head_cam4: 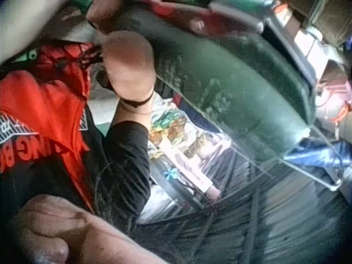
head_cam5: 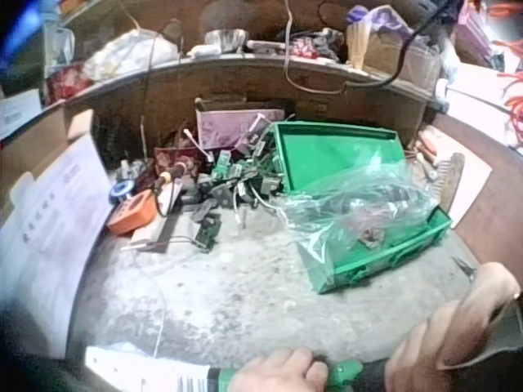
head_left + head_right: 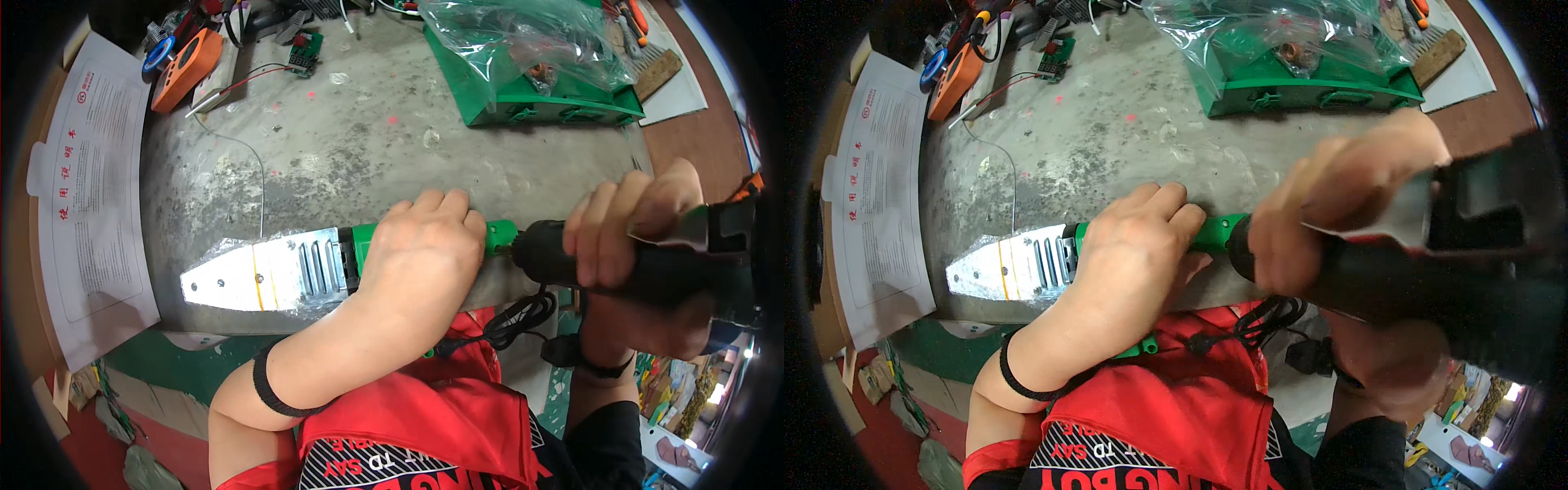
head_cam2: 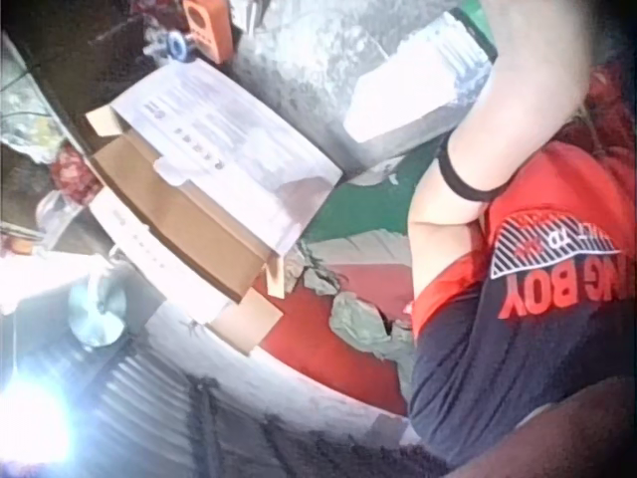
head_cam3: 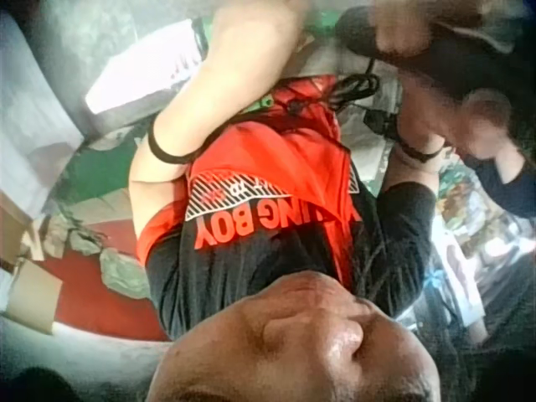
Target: The recorder is assembling an electronic device, involving connecting wires and screwing a green plastic housing together.
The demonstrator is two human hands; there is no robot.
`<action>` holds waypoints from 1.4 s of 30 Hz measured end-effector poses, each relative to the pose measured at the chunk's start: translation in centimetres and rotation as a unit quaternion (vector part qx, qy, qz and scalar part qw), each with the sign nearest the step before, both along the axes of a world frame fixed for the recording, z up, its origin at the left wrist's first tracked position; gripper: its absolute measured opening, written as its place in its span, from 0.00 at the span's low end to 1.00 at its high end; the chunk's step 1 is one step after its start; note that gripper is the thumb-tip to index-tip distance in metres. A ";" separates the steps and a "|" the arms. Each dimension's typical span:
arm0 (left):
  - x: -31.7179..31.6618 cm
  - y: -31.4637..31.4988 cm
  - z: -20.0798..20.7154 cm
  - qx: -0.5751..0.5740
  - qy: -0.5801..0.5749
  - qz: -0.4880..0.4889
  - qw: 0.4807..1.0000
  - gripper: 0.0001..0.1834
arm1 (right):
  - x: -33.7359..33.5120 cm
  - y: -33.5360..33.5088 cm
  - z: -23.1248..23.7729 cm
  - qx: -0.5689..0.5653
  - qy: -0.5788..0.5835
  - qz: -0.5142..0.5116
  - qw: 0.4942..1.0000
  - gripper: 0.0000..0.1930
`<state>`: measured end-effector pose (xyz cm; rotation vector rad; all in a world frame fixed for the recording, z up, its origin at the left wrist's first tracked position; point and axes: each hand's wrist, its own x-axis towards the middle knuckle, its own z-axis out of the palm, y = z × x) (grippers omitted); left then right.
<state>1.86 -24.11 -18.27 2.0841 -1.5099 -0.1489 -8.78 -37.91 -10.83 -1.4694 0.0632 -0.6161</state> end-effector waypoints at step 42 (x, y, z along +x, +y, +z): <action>-1.4 8.4 -3.5 -0.119 -0.146 -0.023 0.982 0.24 | 8.5 4.2 0.4 -0.049 0.041 0.116 0.991 0.34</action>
